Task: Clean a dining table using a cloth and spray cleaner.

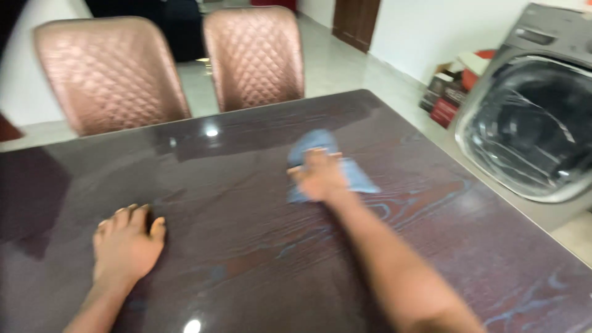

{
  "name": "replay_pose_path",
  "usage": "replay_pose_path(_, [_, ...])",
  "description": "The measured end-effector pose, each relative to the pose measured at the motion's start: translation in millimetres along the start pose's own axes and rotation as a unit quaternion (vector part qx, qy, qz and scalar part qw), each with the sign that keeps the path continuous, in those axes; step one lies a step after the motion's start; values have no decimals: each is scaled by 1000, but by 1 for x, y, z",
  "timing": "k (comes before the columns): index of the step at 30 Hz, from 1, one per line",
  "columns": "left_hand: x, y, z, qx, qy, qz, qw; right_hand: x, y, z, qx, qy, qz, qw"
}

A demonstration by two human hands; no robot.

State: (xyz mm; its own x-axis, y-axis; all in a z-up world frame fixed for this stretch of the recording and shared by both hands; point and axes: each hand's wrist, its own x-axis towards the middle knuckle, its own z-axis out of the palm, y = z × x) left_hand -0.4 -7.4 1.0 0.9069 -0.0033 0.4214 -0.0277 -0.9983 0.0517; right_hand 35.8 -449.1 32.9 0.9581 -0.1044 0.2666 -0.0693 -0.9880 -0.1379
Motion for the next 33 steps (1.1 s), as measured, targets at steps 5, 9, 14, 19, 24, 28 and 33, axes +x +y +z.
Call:
replay_pose_path(5, [-5, -4, -2, -59, 13, 30, 998, -42, -111, -9, 79, -91, -187, 975])
replay_pose_path(9, [-2, -6, 5, -62, 9, 42, 997, -36, -10, -11, 77, -97, -207, 971])
replay_pose_path(14, [-8, 5, -9, -58, 19, 33, 998, -44, 113, -54, 0, -59, 83, 995])
replay_pose_path(19, [-4, 8, -10, -61, 2, 17, 998, -36, 58, -18, 0, -30, 58, 998])
replay_pose_path(24, [-5, -5, 1, -93, 32, 61, 993, -73, -29, -18, 50, -42, -84, 994])
replay_pose_path(28, [-5, 1, -5, -92, 11, 59, 994, -69, 17, -30, 84, -36, -174, 981])
replay_pose_path(33, [-7, 6, -19, -86, -3, 38, 996, -40, 81, -20, 52, -25, -76, 995])
